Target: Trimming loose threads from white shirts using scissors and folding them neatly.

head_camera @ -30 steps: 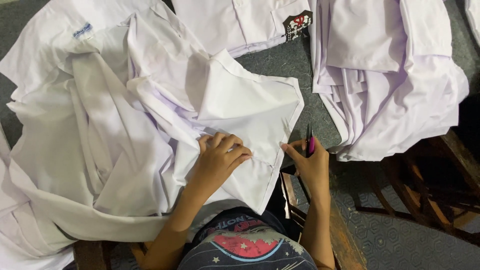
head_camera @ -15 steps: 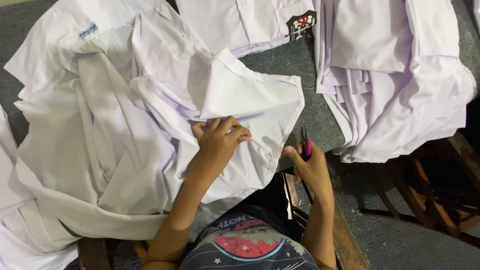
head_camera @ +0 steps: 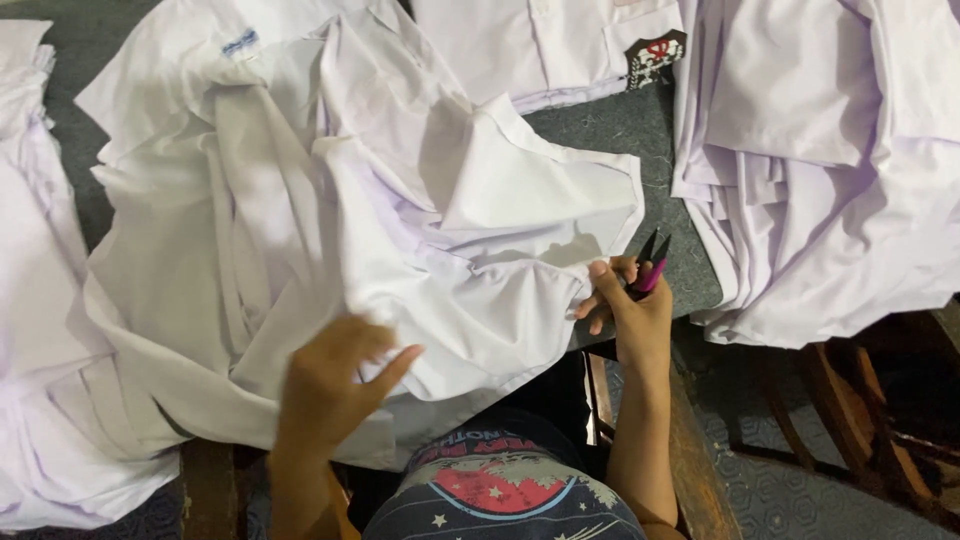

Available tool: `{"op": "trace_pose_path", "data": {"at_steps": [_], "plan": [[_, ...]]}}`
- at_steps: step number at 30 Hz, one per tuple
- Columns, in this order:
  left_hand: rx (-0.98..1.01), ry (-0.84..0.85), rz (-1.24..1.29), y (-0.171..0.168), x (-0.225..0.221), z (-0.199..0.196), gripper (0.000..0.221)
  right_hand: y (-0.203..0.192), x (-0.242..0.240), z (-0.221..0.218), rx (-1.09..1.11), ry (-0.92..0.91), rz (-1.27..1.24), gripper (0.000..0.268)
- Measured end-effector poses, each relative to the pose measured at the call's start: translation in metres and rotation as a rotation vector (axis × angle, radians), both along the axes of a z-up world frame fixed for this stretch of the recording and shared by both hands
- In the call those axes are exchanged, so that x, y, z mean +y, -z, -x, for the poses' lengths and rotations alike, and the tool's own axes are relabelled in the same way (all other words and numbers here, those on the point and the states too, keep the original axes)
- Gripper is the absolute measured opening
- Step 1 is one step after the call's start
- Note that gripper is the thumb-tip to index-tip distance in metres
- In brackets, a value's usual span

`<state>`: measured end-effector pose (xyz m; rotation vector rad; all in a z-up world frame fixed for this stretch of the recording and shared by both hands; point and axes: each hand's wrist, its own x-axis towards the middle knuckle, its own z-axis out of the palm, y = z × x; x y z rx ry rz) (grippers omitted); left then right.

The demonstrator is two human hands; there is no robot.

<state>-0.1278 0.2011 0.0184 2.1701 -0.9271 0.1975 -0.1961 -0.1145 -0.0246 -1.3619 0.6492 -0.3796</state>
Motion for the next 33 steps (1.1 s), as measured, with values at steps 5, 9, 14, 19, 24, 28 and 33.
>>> {"op": "trace_pose_path", "data": {"at_steps": [5, 9, 14, 19, 24, 28, 33], "plan": [[0.542, -0.478, -0.357, 0.016, 0.049, 0.009, 0.069, -0.004, 0.003, -0.008, 0.009, -0.029, 0.021, 0.035], [0.278, -0.292, -0.540, 0.052, 0.034, 0.000, 0.058, 0.001, 0.003, -0.017, -0.029, -0.034, 0.043, 0.031], [-0.156, -0.257, -0.386, 0.076, 0.016, -0.017, 0.025, 0.028, -0.001, -0.025, -0.221, 0.017, 0.000, 0.040], [-0.025, -0.262, -0.130, 0.066, 0.024, -0.046, 0.019, 0.027, -0.005, -0.039, -0.289, 0.078, 0.015, 0.040], [-0.074, -0.191, -0.066, 0.031, 0.036, -0.090, 0.011, 0.010, -0.014, -0.049, -0.316, 0.121, 0.130, 0.038], [-0.142, -0.148, -0.057, -0.002, 0.046, -0.119, 0.011, 0.015, -0.025, -0.062, -0.331, 0.178, 0.172, 0.038], [-0.225, -0.147, -0.092, -0.017, 0.054, -0.156, 0.016, 0.005, -0.018, -0.076, -0.334, 0.189, 0.217, 0.040]]}}
